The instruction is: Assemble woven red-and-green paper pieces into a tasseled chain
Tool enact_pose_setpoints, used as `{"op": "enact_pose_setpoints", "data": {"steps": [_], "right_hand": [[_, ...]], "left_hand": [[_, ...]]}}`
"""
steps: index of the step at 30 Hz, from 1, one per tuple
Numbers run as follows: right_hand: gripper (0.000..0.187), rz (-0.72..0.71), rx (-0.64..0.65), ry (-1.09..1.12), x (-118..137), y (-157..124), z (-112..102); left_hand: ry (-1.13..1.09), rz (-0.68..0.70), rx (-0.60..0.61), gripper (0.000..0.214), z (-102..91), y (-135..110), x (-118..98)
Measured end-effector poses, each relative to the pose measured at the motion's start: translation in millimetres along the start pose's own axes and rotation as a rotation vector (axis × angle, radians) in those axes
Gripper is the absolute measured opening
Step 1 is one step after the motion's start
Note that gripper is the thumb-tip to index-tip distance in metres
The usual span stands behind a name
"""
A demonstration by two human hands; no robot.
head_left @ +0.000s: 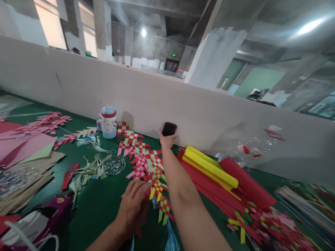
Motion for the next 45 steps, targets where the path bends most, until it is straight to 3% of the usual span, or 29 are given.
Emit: {"op": "enact_pose_setpoints", "data": {"steps": [4, 9, 20, 27, 32, 38, 41, 45], "right_hand": [[0.042, 0.075, -0.052, -0.021, 4.5, 7.8, 16.3], [0.039, 0.059, -0.114, 0.001, -1.3, 14.3, 25.4], [0.038, -0.008, -0.202, 0.074, -26.7, 27.3, 22.7], [0.046, -0.034, -0.181, 0.036, -39.1, 24.7, 15.7], [0.090, -0.214, -0.091, -0.026, -76.4, 5.9, -16.7], [0.058, -0.624, 0.045, -0.175, -125.3, -25.9, -74.9], [0.048, -0.805, 0.104, -0.271, -125.0, -28.3, -89.0], [0.045, -0.977, 0.146, -0.375, -105.7, -17.0, -84.5]], "left_hand": [[-0.084, 0.025, 0.027, 0.036, 2.2, 1.7, -5.3], [-0.131, 0.024, 0.033, 0.037, 4.1, -0.1, -6.0], [-0.121, -0.005, 0.036, 0.032, 5.1, 2.5, -5.5], [-0.095, 0.000, 0.056, 0.027, 8.1, -0.2, -1.8], [-0.101, -0.007, 0.062, 0.027, 4.4, 1.2, -3.3], [-0.106, 0.004, 0.046, 0.026, -1.9, 4.2, -8.6], [-0.096, 0.011, 0.049, 0.026, -0.7, 3.6, -11.2], [-0.063, 0.005, 0.082, 0.028, 3.4, 2.3, -11.4]]}}
Point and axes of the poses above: each hand's wrist, its own y-axis towards the middle knuckle, its own z-axis out of the palm, x = y × z, the point moved 1 cm from there along y, towards the middle knuckle, and after that the axes turned 3 degrees about z, right-handed, at the moved point
